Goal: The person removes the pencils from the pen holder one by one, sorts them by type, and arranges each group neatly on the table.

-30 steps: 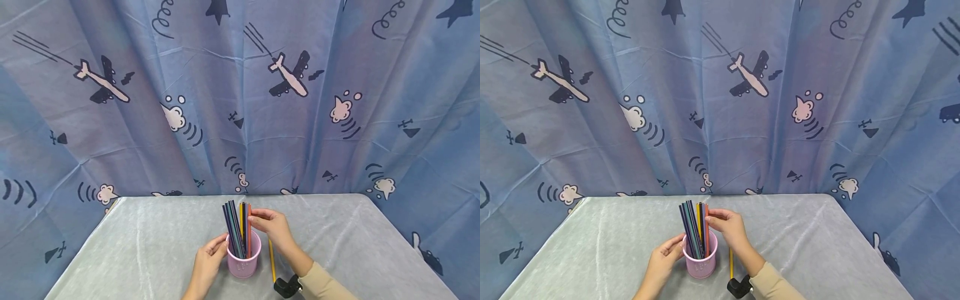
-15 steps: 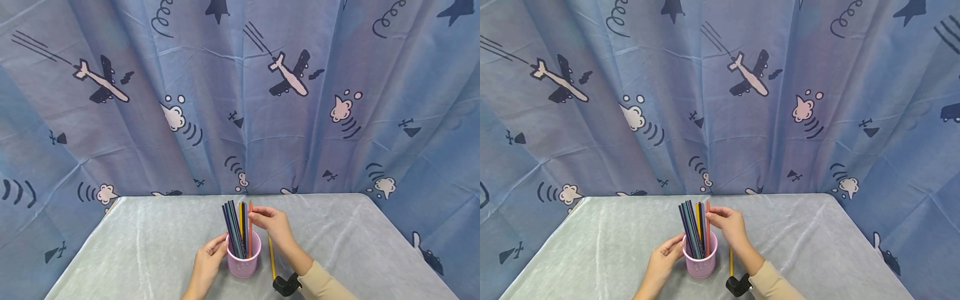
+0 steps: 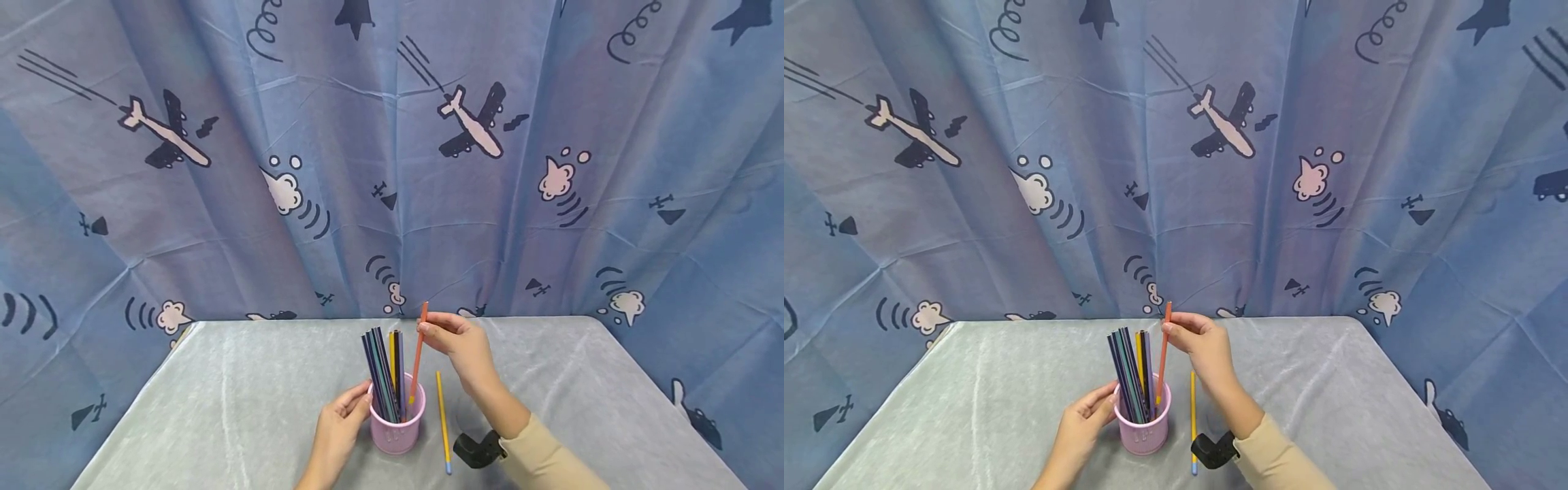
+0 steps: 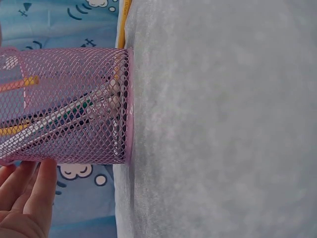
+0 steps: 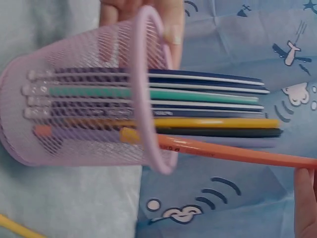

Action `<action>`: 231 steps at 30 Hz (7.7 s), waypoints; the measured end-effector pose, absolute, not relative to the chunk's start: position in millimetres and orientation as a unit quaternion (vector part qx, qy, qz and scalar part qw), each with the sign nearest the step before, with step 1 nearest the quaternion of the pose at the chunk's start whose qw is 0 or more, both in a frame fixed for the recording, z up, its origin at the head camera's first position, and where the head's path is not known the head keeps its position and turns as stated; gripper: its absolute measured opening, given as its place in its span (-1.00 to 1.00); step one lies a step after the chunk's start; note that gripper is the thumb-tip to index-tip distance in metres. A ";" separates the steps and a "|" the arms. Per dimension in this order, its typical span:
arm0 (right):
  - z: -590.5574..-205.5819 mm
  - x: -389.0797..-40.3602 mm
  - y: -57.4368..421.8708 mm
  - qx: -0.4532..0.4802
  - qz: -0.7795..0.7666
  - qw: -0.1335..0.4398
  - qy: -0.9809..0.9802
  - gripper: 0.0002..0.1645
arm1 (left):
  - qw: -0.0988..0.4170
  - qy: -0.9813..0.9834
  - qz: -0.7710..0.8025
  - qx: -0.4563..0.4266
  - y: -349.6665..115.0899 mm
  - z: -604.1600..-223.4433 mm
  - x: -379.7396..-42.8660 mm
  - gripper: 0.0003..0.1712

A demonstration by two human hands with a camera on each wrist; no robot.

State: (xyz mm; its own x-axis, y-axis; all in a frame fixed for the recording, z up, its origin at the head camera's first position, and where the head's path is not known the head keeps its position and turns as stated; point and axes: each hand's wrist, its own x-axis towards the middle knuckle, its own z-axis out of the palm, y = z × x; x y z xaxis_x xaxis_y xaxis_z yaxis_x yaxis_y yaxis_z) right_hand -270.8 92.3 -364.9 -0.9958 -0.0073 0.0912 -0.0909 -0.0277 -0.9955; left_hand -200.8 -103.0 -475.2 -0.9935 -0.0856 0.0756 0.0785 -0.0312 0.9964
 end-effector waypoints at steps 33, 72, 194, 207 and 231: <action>-359.8 -268.6 151.9 0.033 0.712 0.032 -0.700 -0.58 | 0.050 -0.686 -0.726 0.005 -102.5 -475.7 -200.6 -0.50; -442.3 -279.7 161.3 -0.059 0.647 -0.067 -0.757 -0.55 | 0.056 -0.692 -0.720 0.007 -101.7 -474.2 -199.5 -0.50; -408.0 -280.2 78.6 0.047 0.670 -0.050 -0.739 -0.62 | 0.065 -0.702 -0.710 0.006 -102.8 -473.2 -199.9 -0.51; -391.1 -277.1 82.6 0.055 0.680 -0.036 -0.730 -0.60 | 0.065 -0.698 -0.713 0.002 -102.2 -471.7 -198.9 -0.52; -351.9 -269.5 99.3 0.098 0.682 -0.009 -0.724 -0.62 | 0.066 -0.695 -0.716 -0.002 -103.1 -471.6 -199.6 -0.51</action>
